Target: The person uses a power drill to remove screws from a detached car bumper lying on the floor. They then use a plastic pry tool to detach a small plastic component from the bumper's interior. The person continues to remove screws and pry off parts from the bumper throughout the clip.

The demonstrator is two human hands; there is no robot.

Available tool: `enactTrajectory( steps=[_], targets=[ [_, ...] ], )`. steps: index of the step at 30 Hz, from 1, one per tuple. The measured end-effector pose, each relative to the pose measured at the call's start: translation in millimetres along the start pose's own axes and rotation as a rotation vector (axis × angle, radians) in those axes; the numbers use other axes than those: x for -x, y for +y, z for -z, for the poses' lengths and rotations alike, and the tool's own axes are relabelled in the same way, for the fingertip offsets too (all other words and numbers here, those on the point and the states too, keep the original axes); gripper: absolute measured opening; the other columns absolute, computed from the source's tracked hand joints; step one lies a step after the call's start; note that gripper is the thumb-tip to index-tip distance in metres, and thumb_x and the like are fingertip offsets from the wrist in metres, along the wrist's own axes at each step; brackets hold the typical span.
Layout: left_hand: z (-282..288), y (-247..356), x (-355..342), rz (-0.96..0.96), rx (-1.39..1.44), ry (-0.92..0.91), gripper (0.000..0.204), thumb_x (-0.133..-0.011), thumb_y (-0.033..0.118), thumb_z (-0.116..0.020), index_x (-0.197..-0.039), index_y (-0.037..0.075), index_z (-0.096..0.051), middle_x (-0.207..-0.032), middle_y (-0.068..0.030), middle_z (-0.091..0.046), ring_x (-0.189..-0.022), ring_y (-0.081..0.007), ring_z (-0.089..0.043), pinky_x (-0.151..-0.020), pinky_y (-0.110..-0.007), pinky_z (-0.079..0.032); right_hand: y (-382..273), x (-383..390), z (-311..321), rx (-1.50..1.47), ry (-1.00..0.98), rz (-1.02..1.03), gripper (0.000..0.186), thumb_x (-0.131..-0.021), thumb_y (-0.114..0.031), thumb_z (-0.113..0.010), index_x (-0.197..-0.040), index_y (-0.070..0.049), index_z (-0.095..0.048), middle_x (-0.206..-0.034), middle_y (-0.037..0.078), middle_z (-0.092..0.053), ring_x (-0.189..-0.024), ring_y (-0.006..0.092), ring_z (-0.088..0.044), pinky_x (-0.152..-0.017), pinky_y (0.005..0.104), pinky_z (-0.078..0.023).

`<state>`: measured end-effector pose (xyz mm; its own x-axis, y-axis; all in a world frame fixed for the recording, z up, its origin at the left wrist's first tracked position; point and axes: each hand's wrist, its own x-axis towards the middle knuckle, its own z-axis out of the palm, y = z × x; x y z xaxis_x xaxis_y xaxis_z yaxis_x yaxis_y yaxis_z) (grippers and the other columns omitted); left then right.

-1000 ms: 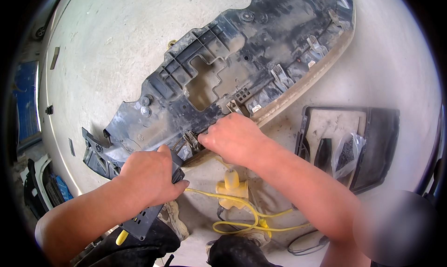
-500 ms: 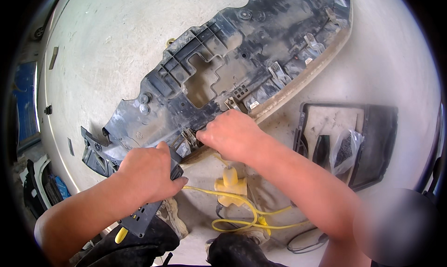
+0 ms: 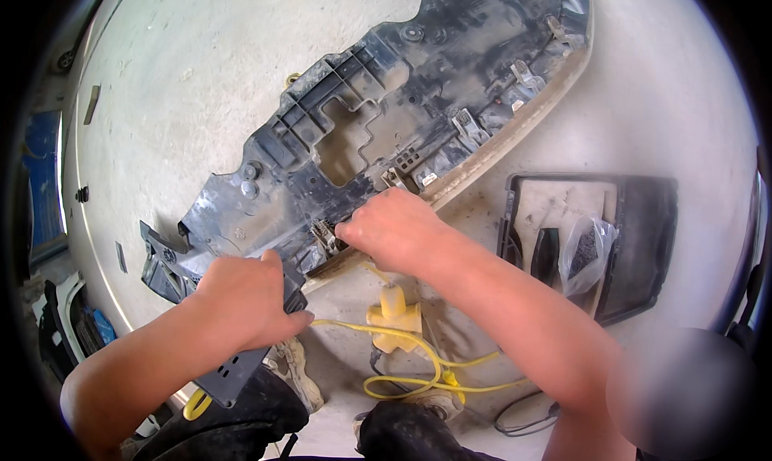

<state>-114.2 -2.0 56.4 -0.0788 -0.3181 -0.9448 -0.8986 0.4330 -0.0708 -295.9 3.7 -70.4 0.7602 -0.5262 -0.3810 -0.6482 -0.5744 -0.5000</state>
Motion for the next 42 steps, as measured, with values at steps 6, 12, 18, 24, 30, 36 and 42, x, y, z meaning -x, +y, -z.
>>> enactTrajectory(
  steps=[6,12,18,24,30,36,42],
  targets=[
    [-19,-8,31,-0.047,0.039,-0.001,0.073,-0.084,0.057,-0.068,-0.107,-0.011,-0.055,-0.074,-0.0188,-0.070,-0.069,-0.0351,-0.072,-0.063,-0.043,-0.056,-1,-2,-1,0.023,0.000,0.003,0.031,-0.075,-0.012,-0.075,-0.105,-0.015,-0.065,-0.095,0.003,-0.071,-0.099,0.0246,-0.070,-0.081,0.0417,-0.056],
    [-67,-16,51,-0.193,0.141,0.043,0.071,-0.083,0.057,-0.069,-0.105,-0.009,-0.052,-0.069,-0.0180,-0.068,-0.063,-0.0355,-0.070,-0.057,-0.045,-0.055,-2,-2,-5,0.030,0.040,0.005,0.032,-0.075,-0.012,-0.075,-0.104,-0.015,-0.064,-0.096,0.002,-0.069,-0.099,0.0246,-0.069,-0.080,0.0412,-0.056],
    [-141,-5,28,-0.388,0.148,0.097,0.059,-0.081,0.043,-0.075,-0.110,-0.003,-0.052,-0.081,-0.0160,-0.068,-0.071,-0.0342,-0.071,-0.059,-0.045,-0.057,0,2,-7,0.051,0.071,0.015,0.037,-0.074,-0.015,-0.077,-0.109,-0.016,-0.064,-0.096,0.003,-0.069,-0.098,0.0252,-0.068,-0.080,0.0417,-0.055],
    [-196,8,10,-0.515,0.041,0.348,0.034,-0.079,0.029,-0.073,-0.097,0.002,-0.061,-0.086,-0.0111,-0.066,-0.074,-0.0266,-0.069,-0.059,-0.039,-0.057,-2,2,-9,0.062,0.077,-0.009,0.046,-0.071,-0.016,-0.079,-0.116,-0.017,-0.066,-0.098,0.003,-0.070,-0.099,0.0255,-0.069,-0.082,0.0414,-0.056],
    [-142,-52,9,-0.595,0.118,0.923,0.020,-0.075,0.018,-0.072,-0.092,0.011,-0.065,-0.075,-0.0020,-0.056,-0.059,-0.0207,-0.062,-0.048,-0.035,-0.051,-3,0,-11,0.064,0.141,0.015,0.034,-0.075,-0.017,-0.079,-0.105,-0.016,-0.065,-0.098,0.003,-0.071,-0.099,0.0257,-0.069,-0.081,0.0415,-0.056],
    [-110,-96,-51,-0.530,-0.198,0.906,0.058,-0.077,0.006,-0.065,-0.133,0.018,-0.063,-0.082,-0.0030,-0.054,-0.064,-0.0203,-0.062,-0.056,-0.033,-0.053,-3,2,-10,0.083,0.119,-0.010,0.034,-0.075,-0.016,-0.078,-0.106,-0.017,-0.065,-0.098,0.003,-0.071,-0.098,0.0256,-0.070,-0.080,0.0417,-0.056],
    [-108,-90,-76,-0.490,-0.335,0.828,0.071,-0.085,0.011,-0.060,-0.153,0.027,-0.047,-0.081,-0.0037,-0.056,-0.067,-0.0198,-0.063,-0.058,-0.033,-0.054,-3,2,-11,0.075,0.139,-0.013,0.034,-0.074,-0.014,-0.077,-0.106,-0.016,-0.066,-0.096,0.004,-0.072,-0.097,0.0257,-0.070,-0.079,0.0412,-0.056]
  ],
)
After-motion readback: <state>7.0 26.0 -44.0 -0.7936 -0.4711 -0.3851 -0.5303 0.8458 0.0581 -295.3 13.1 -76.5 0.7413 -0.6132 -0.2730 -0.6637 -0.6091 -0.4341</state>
